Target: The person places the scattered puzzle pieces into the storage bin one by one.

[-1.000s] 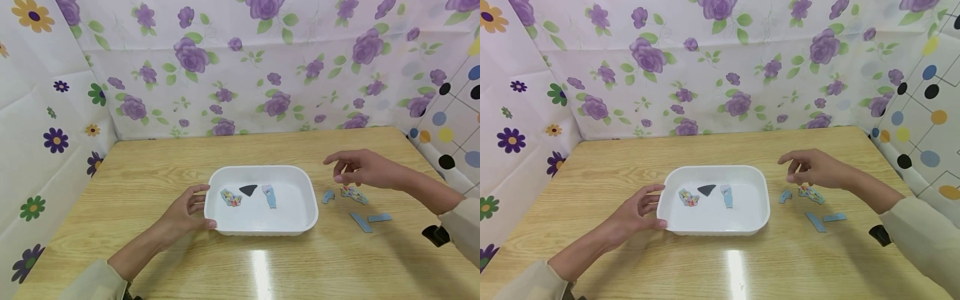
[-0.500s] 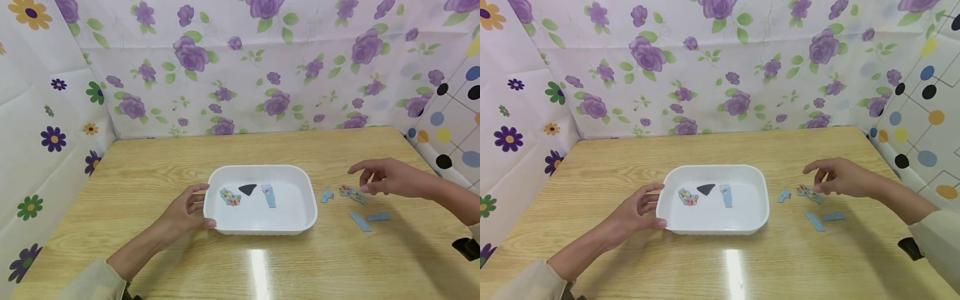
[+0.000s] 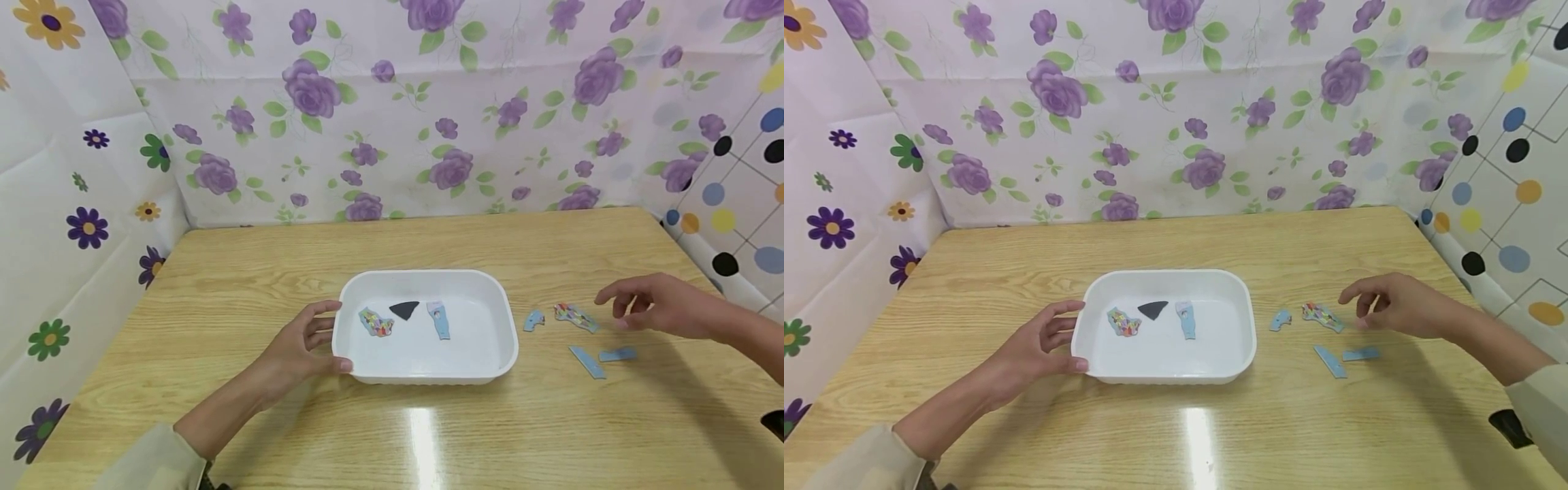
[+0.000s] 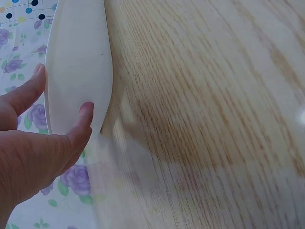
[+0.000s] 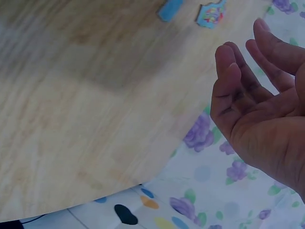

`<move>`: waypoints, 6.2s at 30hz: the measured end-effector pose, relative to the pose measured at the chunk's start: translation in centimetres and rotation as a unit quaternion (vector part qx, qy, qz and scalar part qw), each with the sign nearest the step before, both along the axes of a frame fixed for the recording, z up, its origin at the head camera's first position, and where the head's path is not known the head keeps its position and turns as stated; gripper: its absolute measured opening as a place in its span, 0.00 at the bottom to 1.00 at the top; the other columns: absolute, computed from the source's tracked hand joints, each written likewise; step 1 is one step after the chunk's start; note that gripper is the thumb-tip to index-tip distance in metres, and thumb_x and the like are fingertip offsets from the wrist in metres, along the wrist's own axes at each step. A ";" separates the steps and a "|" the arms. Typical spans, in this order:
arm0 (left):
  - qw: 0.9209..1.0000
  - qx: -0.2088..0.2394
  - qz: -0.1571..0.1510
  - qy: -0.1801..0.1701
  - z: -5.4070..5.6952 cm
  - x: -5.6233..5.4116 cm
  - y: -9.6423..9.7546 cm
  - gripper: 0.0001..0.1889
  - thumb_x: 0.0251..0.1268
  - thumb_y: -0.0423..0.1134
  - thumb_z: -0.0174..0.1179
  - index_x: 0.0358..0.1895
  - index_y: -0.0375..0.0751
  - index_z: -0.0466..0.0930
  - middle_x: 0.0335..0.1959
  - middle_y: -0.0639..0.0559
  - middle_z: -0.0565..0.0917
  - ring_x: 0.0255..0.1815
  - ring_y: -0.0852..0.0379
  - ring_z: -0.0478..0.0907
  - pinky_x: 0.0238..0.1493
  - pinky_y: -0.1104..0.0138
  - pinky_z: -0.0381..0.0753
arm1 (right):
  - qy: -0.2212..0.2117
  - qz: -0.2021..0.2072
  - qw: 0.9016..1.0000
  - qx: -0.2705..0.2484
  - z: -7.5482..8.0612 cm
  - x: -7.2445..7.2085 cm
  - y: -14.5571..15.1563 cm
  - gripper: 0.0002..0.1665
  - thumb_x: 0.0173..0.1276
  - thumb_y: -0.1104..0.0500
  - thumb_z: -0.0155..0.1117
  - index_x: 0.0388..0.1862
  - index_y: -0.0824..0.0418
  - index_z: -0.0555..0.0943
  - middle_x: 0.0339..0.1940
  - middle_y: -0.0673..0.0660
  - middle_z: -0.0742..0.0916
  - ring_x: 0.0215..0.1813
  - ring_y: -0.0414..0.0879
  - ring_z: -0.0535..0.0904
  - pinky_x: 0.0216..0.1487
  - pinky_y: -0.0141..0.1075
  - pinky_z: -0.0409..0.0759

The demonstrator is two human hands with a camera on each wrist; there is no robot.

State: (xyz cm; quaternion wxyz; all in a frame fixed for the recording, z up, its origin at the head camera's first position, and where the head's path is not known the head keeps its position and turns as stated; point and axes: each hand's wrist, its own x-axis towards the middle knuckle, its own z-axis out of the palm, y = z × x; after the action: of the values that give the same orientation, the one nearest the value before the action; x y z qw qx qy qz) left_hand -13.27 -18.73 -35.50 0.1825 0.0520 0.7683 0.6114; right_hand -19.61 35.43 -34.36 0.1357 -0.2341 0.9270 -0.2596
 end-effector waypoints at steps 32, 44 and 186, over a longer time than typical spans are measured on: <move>1.000 -0.005 0.000 0.010 -0.1 0.0 0.1 0.49 0.45 0.35 0.76 0.72 0.43 0.56 0.67 0.37 0.67 0.68 0.42 0.66 0.60 0.57 0.75 | 0.093 -0.085 0.987 -0.096 -7.1 3.6 3.5 0.20 0.50 0.68 0.76 0.43 0.56 0.85 0.32 0.48 0.78 0.30 0.39 0.66 0.26 0.30 0.64; 1.000 0.001 -0.003 0.007 0.1 0.0 0.1 0.49 0.46 0.34 0.75 0.72 0.42 0.55 0.68 0.37 0.66 0.68 0.41 0.66 0.60 0.57 0.75 | 0.148 -0.111 0.980 -0.076 -7.5 4.1 2.5 0.12 0.52 0.67 0.75 0.35 0.54 0.89 0.34 0.45 0.78 0.34 0.34 0.71 0.30 0.25 0.66; 1.000 0.000 0.002 -0.002 -0.1 -0.2 -0.1 0.48 0.45 0.34 0.76 0.71 0.45 0.57 0.67 0.38 0.67 0.68 0.41 0.65 0.58 0.55 0.77 | 0.188 0.077 0.972 -0.119 -0.1 -2.5 -16.9 0.10 0.62 0.69 0.67 0.42 0.59 0.82 0.50 0.53 0.75 0.50 0.47 0.66 0.38 0.43 0.70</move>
State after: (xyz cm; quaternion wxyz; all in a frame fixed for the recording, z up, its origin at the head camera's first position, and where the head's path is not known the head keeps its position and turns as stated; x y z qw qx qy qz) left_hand -13.42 -18.81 -35.63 0.1825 0.0489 0.7682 0.6117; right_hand -22.16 18.53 -34.48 -0.0507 -0.3637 0.8775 -0.3085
